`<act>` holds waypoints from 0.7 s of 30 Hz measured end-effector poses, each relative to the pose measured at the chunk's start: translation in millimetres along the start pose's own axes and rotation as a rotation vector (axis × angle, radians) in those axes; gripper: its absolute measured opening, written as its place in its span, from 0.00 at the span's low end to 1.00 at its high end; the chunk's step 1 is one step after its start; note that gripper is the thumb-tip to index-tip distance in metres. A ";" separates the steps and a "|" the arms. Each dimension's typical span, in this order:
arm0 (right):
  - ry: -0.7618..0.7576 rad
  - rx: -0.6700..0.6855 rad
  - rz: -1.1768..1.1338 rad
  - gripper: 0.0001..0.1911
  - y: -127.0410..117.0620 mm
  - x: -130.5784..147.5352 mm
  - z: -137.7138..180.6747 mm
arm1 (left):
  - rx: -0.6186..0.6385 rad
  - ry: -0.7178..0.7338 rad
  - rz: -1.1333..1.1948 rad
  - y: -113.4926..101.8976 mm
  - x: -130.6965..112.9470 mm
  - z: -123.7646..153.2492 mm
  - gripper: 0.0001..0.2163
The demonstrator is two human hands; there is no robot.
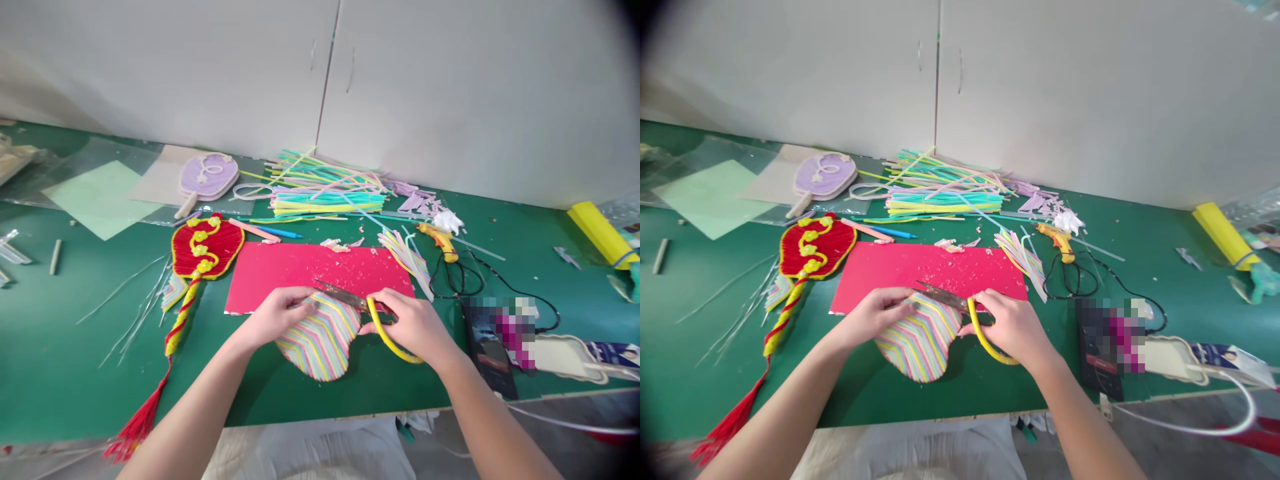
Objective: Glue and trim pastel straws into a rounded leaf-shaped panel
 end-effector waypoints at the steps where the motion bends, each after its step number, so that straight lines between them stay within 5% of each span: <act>1: 0.008 0.011 -0.014 0.16 1.0 -0.8 0.2 | -0.002 0.001 -0.003 -0.2 0.1 0.0 0.12; 21: 0.050 0.034 -0.061 0.13 2.3 -2.6 2.1 | 0.004 0.018 -0.054 -0.6 3.7 -0.4 0.14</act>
Point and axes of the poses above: each hand's wrist, its own z-axis away from the middle knuckle, its own y-axis out of the palm, x = y × z, the point moved 9 cm from there along -z, towards the middle knuckle, and after that the axes turned 1 degree about -x, right-handed, at the moved point
